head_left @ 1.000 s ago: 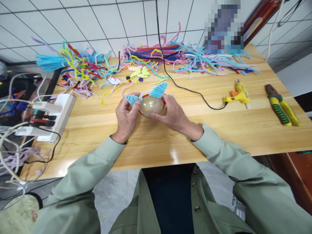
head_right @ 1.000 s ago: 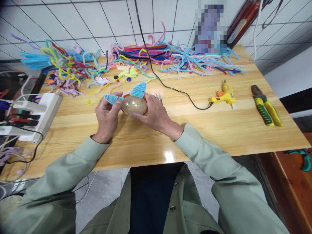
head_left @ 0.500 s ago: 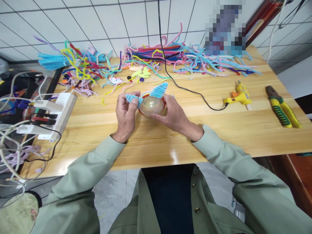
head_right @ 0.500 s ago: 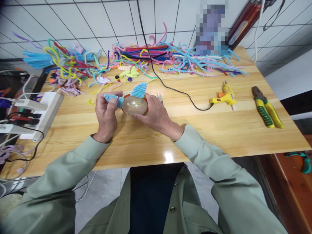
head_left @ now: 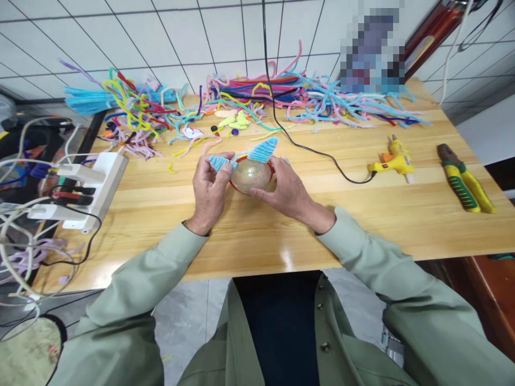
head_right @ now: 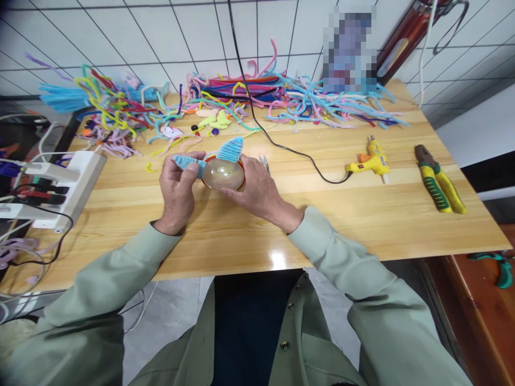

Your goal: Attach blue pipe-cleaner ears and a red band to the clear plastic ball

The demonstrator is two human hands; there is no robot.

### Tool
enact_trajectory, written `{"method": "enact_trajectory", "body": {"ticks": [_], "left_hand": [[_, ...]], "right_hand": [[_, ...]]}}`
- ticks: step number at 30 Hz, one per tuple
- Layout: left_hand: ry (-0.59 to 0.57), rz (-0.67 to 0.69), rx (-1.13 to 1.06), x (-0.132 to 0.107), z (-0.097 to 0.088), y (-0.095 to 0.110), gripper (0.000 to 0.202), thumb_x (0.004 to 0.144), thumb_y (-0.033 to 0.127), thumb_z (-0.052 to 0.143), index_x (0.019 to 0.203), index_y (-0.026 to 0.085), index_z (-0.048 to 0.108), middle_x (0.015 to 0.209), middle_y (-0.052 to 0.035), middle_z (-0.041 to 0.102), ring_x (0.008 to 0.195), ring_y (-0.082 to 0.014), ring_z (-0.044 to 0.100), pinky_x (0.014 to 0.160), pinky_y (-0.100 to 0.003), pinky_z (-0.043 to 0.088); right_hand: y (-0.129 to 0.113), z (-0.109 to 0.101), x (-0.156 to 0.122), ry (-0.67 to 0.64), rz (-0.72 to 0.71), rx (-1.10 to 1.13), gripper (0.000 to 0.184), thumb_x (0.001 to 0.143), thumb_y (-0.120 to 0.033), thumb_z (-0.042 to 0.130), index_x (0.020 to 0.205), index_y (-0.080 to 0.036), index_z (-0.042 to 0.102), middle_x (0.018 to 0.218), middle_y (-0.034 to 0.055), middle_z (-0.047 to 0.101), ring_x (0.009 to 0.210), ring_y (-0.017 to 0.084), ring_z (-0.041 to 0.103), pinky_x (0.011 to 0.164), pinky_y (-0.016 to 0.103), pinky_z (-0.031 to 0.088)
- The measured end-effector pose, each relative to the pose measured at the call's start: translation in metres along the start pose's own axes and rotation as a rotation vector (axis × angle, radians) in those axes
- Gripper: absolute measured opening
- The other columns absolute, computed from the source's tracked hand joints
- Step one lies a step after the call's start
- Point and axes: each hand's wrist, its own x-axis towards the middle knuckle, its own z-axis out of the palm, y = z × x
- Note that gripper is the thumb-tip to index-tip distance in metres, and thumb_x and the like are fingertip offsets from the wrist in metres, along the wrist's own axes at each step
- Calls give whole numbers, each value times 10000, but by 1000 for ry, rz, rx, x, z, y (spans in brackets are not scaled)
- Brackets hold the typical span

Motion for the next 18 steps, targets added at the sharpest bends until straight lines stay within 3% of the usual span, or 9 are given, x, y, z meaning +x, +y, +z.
{"method": "enact_trajectory", "body": {"ticks": [4,18], "left_hand": [[11,2,-17,-1,2,1,474,991,718,761,1110,269,666,1232,-68,810,1133,-248,791,1031,-430,657],[-15,-42,-69,-1,1,-1,474,960,704,794,1100,255,736,1200,-69,835,1099,-244,790,995,-408,666]], "right_hand": [[1,1,0,2,3,5,809,891,-711,856,1476,-242,555,1483,201,701,1331,416,651,1112,625,558],[2,2,-1,7,4,1,804,888,-695,861,1477,-240,557,1464,200,709,1328,417,657,1115,629,559]]}}
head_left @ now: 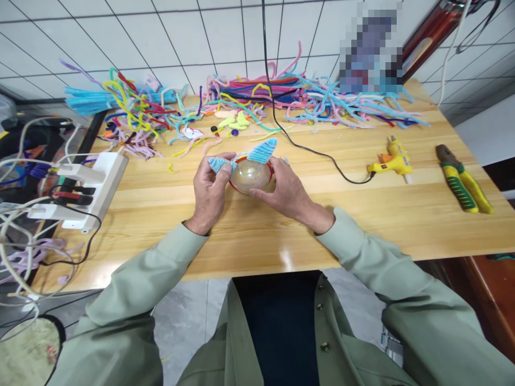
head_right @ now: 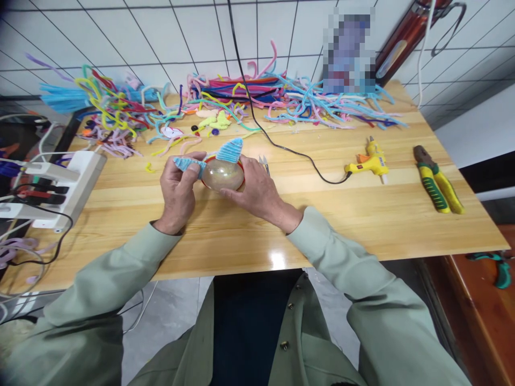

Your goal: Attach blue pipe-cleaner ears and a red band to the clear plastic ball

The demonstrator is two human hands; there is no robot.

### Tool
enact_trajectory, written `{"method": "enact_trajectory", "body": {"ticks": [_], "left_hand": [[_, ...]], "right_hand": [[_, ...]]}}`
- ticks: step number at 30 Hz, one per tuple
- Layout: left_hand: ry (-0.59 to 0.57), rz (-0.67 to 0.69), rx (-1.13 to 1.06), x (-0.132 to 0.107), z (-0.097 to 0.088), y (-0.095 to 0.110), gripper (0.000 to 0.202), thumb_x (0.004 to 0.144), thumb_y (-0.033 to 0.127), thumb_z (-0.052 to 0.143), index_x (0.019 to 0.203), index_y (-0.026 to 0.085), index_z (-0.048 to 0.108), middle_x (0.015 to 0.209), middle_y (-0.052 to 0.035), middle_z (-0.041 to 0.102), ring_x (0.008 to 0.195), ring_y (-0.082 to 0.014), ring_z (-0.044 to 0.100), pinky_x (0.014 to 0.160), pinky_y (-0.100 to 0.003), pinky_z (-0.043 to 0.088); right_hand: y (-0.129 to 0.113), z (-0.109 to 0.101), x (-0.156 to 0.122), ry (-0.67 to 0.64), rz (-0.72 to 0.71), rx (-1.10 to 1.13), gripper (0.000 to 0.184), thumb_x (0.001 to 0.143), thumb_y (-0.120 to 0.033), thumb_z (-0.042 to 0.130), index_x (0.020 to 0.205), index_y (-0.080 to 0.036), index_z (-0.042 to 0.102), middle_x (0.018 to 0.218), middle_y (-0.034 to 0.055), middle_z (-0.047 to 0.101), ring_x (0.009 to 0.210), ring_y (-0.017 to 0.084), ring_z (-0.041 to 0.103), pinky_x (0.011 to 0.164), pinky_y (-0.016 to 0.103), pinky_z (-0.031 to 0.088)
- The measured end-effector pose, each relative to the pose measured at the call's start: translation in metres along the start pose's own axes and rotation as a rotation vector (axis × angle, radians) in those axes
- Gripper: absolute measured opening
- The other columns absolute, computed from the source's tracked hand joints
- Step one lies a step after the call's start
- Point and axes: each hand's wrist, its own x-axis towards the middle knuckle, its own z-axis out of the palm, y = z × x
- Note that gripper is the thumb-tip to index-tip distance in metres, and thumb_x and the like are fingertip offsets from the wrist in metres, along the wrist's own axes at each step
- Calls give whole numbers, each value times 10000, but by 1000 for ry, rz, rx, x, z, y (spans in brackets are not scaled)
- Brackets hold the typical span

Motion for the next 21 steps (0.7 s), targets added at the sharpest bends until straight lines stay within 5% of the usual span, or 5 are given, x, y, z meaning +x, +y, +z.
{"method": "enact_trajectory", "body": {"ticks": [15,21], "left_hand": [[-102,-11,-2,2,-10,-7,572,945,756,770,1263,282,732,1312,-84,793,1180,-279,774,1038,-437,661],[-89,47,92,2,-22,-15,508,896,699,859,1096,263,690,1153,-70,770,1048,-240,748,978,-417,658]], "right_hand": [[3,1,0,8,18,-3,842,886,-728,846,1511,-249,547,1455,195,707,1311,417,658,1112,637,561],[0,-1,0,-8,26,-9,802,906,-732,829,1472,-236,553,1444,200,704,1323,420,652,1103,625,563]]}}
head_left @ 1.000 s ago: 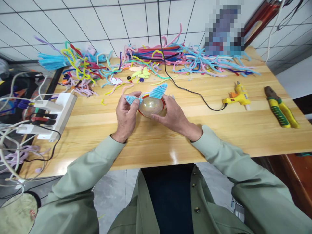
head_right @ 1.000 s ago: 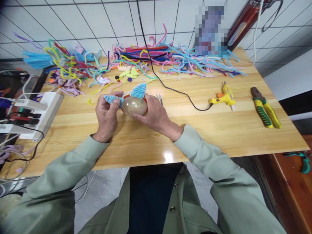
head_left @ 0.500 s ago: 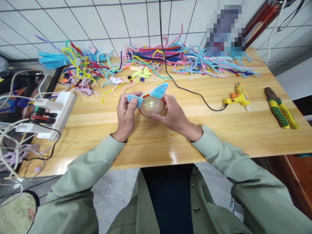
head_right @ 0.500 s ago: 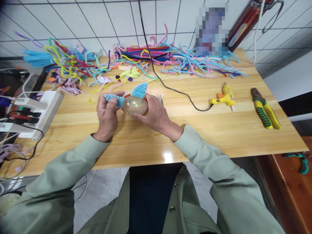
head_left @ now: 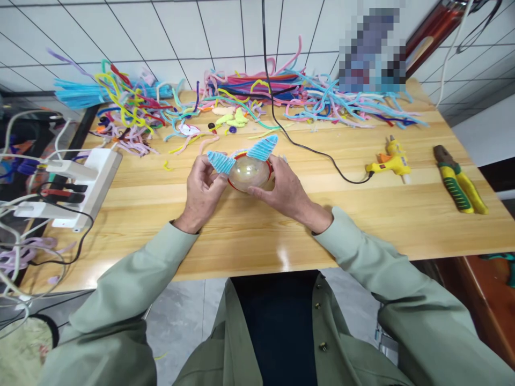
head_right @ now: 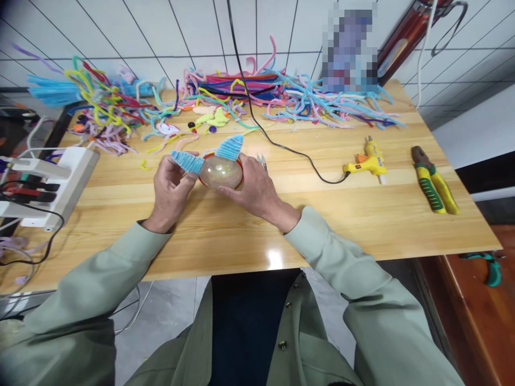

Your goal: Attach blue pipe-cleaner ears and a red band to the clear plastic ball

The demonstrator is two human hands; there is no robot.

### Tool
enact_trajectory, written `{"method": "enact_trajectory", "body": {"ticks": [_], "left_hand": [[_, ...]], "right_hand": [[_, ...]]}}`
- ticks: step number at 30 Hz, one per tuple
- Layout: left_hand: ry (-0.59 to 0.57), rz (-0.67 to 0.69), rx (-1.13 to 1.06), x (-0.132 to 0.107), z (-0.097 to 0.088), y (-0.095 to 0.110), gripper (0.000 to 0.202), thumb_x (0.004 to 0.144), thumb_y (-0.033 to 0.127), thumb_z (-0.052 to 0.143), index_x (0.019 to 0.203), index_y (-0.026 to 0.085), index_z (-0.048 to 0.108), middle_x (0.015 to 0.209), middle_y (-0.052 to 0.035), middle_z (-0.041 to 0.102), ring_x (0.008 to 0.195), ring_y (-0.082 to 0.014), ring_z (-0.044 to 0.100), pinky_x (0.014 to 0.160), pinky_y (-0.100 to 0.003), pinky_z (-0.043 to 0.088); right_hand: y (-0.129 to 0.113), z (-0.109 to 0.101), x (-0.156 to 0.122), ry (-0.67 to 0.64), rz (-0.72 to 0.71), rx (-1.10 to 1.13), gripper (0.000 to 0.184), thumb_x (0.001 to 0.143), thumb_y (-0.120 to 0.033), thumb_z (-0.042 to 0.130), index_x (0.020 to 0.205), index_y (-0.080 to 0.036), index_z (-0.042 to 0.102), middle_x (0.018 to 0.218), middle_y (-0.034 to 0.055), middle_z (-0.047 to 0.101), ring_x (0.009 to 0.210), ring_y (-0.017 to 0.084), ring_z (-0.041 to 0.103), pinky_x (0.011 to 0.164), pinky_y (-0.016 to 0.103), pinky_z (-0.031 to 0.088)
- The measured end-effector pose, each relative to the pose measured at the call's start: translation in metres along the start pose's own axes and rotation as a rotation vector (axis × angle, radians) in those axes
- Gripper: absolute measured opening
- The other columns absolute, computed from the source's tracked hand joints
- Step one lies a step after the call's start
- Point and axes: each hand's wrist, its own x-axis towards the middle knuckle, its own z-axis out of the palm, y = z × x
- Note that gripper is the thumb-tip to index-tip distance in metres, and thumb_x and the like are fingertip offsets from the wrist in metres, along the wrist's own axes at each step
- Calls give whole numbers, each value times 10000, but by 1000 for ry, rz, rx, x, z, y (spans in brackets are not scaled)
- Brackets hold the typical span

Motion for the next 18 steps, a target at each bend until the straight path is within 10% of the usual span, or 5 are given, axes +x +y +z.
{"method": "enact_trajectory", "body": {"ticks": [18], "left_hand": [[3,-39,112,-3,2,10,157,854,330,778,953,226,715,999,-17,783,949,-180,746,878,-322,680]], "right_hand": [[4,3,0,35,-32,10,746,919,-736,821,1423,-248,570,1356,163,726,1258,389,661,1091,607,567]]}}
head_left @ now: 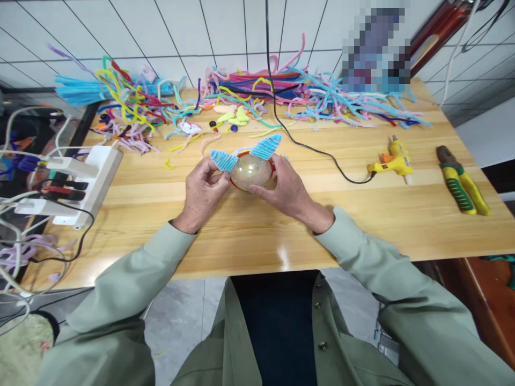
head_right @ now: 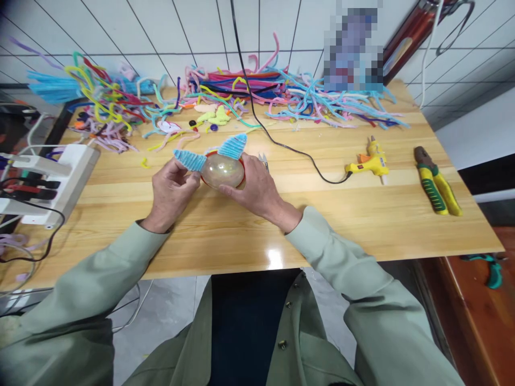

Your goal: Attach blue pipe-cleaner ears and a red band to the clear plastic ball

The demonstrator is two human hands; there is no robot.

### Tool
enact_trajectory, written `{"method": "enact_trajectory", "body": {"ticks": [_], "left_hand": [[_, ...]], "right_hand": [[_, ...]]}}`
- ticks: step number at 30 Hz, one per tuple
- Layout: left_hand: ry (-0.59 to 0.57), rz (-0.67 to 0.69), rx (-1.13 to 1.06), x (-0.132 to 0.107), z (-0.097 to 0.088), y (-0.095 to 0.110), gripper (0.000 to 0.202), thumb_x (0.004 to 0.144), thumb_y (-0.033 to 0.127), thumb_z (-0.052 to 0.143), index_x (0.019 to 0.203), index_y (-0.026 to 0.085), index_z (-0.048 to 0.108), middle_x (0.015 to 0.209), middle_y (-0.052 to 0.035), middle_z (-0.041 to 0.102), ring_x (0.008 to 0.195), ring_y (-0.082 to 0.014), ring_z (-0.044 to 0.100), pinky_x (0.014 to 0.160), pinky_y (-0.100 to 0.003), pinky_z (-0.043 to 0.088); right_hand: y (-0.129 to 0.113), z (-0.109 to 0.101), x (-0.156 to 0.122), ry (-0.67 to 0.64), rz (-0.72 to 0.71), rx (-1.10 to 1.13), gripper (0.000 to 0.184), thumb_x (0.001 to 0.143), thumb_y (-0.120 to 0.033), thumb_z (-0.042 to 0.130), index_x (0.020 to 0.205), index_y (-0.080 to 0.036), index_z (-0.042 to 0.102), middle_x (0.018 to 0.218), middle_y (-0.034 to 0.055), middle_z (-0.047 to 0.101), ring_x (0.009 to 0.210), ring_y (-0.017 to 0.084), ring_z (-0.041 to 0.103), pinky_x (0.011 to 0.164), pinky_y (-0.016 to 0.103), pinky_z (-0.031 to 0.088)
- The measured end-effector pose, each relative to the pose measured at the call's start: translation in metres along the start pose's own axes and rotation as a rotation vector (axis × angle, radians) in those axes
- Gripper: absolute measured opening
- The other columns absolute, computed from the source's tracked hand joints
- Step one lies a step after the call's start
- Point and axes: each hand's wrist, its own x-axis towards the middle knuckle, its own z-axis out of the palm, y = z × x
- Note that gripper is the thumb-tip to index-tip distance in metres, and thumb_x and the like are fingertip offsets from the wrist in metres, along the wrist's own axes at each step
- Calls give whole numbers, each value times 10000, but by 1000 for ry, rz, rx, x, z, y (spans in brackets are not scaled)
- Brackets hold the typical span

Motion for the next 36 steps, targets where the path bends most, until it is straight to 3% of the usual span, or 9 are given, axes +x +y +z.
{"method": "enact_trajectory", "body": {"ticks": [8,12,15,19,23,27,31,36], "left_hand": [[-55,57,-82,2,-3,-5,365,938,558,844,1065,244,707,1087,-36,789,1044,-213,764,931,-364,667],[26,88,-113,4,-2,1,458,954,633,851,1179,255,724,1243,-57,791,1159,-227,756,985,-384,641],[64,91,-58,7,2,5,493,940,673,851,1154,238,761,1194,-57,809,1119,-222,756,978,-379,634],[16,33,-34,9,6,6,535,927,718,827,1134,227,783,1158,-64,835,1042,-223,771,942,-379,645],[-27,5,-81,9,6,3,535,926,714,823,1122,223,741,1256,-88,823,1155,-251,778,1038,-413,645],[-97,-19,-169,7,10,-6,802,778,772,931,1306,238,647,1387,-131,751,1275,-306,754,1089,-456,650],[-215,-133,-242,4,16,-17,1120,608,816,1008,1457,248,546,1513,-183,686,1401,-393,711,1177,-557,624],[-272,-181,-268,3,22,-20,1226,569,813,1025,1526,231,526,1546,-211,672,1438,-444,690,1226,-628,583]], "right_hand": [[0,-1,-1,-7,-4,-8,758,913,-713,841,1418,-230,548,1391,181,722,1296,392,663,1106,601,567],[2,1,-1,-14,-33,-20,791,916,-695,843,1456,-214,522,1480,207,687,1349,404,644,1125,611,559],[2,2,-2,-26,-53,-22,797,918,-694,840,1470,-217,518,1494,208,677,1363,411,638,1125,619,558],[1,2,-3,-24,-47,-27,795,926,-690,837,1498,-240,517,1496,191,676,1362,408,636,1117,619,565],[0,2,-3,-12,-27,-26,809,921,-695,840,1506,-233,528,1463,186,692,1331,399,652,1106,609,577],[-1,-1,-2,-19,2,3,839,914,-760,818,1521,-255,536,1444,172,702,1296,387,671,1073,599,597],[-2,-4,-1,-25,32,32,854,912,-846,762,1496,-256,559,1396,177,714,1285,391,679,1051,605,613],[-2,-4,-1,-42,33,58,894,906,-866,743,1518,-244,550,1464,195,702,1328,398,672,1075,620,613]]}}
